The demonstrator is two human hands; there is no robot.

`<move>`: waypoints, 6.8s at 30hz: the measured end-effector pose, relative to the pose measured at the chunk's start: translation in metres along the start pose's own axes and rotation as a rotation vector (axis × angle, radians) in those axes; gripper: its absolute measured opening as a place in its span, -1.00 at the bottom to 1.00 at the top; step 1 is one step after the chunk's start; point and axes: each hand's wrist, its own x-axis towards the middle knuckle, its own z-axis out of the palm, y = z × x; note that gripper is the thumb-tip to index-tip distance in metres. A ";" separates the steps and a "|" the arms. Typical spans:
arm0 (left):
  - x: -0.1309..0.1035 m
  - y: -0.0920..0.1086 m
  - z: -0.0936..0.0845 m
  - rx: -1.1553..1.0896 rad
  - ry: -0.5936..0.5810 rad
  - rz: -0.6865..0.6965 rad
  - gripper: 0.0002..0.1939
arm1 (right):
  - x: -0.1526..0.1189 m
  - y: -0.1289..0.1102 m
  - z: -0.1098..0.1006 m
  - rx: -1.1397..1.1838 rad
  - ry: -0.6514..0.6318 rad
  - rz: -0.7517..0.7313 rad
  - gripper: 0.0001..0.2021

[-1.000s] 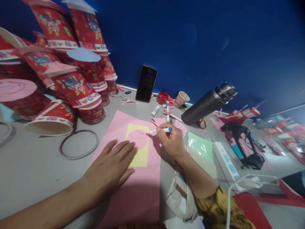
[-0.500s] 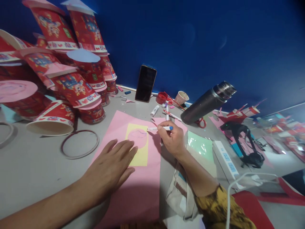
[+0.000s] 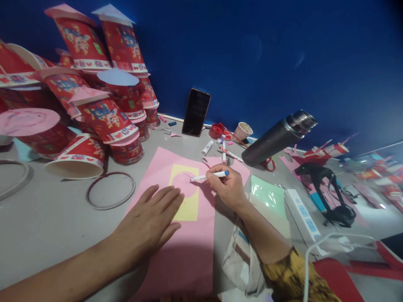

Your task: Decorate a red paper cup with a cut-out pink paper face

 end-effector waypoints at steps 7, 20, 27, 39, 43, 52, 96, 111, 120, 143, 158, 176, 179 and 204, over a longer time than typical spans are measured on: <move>0.000 0.001 -0.002 0.017 0.042 0.022 -0.57 | -0.005 -0.005 0.011 0.005 -0.084 -0.018 -0.83; 0.002 0.002 -0.003 0.031 0.037 0.027 -0.58 | -0.003 -0.005 0.018 -0.043 -0.098 -0.086 -0.82; 0.003 0.004 -0.007 0.016 0.018 0.018 -0.59 | -0.001 -0.003 0.019 -0.034 -0.108 -0.090 -0.78; 0.003 0.003 -0.007 0.003 0.011 0.011 -0.57 | -0.005 -0.003 0.004 -0.048 -0.058 -0.002 -0.80; 0.003 0.002 -0.006 0.019 0.018 0.023 -0.57 | -0.005 -0.003 0.005 -0.024 -0.051 -0.019 -0.82; 0.003 0.002 -0.005 0.045 0.036 0.038 -0.58 | -0.003 -0.007 0.018 -0.039 -0.114 -0.080 -0.82; 0.005 0.005 -0.014 -0.032 -0.026 0.004 -0.57 | 0.005 -0.009 -0.009 -0.059 0.122 -0.005 -0.78; 0.006 0.004 -0.017 -0.007 -0.075 -0.012 -0.58 | 0.016 -0.001 -0.013 0.410 -0.008 0.238 -0.61; 0.006 0.005 -0.014 -0.028 -0.087 -0.054 -0.50 | -0.003 -0.018 0.029 0.168 0.026 0.113 -0.80; 0.004 0.009 -0.012 0.065 0.041 0.003 -0.57 | -0.009 0.010 0.050 0.097 -0.010 -0.037 -0.88; 0.007 0.010 -0.015 0.053 0.003 -0.015 -0.57 | -0.007 0.007 0.050 0.061 -0.020 -0.070 -0.88; 0.000 0.007 -0.001 0.018 0.000 -0.032 -0.47 | -0.006 0.005 0.050 0.089 -0.083 -0.067 -0.88; 0.002 0.008 -0.004 0.022 0.027 -0.025 -0.50 | -0.007 0.006 0.050 0.117 -0.062 -0.054 -0.88; 0.008 0.009 -0.016 -0.001 -0.016 -0.046 -0.58 | -0.002 0.003 0.046 0.159 -0.047 0.025 -0.85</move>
